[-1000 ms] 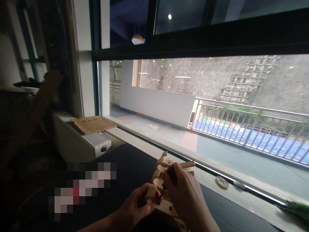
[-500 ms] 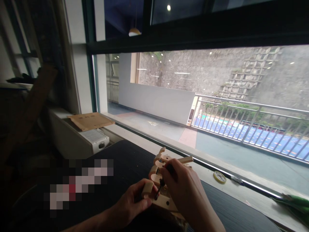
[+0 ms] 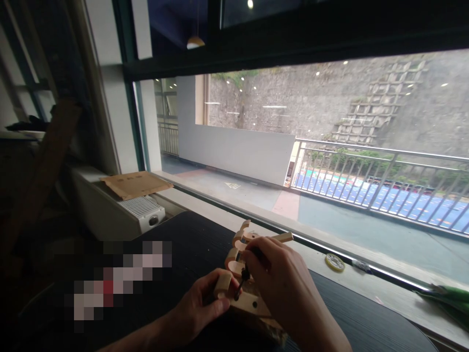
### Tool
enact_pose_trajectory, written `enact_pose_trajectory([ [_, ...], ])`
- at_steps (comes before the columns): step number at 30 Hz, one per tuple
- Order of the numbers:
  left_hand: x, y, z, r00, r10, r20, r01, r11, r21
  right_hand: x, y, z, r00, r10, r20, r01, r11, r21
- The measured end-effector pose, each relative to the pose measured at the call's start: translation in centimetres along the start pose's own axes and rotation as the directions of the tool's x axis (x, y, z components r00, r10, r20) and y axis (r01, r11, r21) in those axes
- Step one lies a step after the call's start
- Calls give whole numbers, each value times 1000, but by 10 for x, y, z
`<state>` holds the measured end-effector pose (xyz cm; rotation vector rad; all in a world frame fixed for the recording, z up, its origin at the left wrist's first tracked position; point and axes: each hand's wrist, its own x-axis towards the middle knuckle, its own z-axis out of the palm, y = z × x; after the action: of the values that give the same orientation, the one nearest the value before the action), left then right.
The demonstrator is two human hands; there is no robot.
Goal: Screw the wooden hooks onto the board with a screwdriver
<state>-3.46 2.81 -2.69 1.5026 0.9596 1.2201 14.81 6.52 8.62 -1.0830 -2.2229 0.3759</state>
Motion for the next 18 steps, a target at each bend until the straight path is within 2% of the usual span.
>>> enact_pose_trajectory([
  [6, 0, 0, -1, 1000, 0, -6, 0, 1000, 26, 4, 2, 2, 997, 62, -51, -67, 994, -86],
  [14, 0, 6, -2, 1000, 22, 14, -23, 998, 61, -1, -1, 5, 1000, -26, 0, 26, 1000, 2],
  [18, 0, 5, -3, 999, 41, 12, -41, 997, 67, 2, -1, 5, 1000, -2, -3, 2, 1000, -29],
])
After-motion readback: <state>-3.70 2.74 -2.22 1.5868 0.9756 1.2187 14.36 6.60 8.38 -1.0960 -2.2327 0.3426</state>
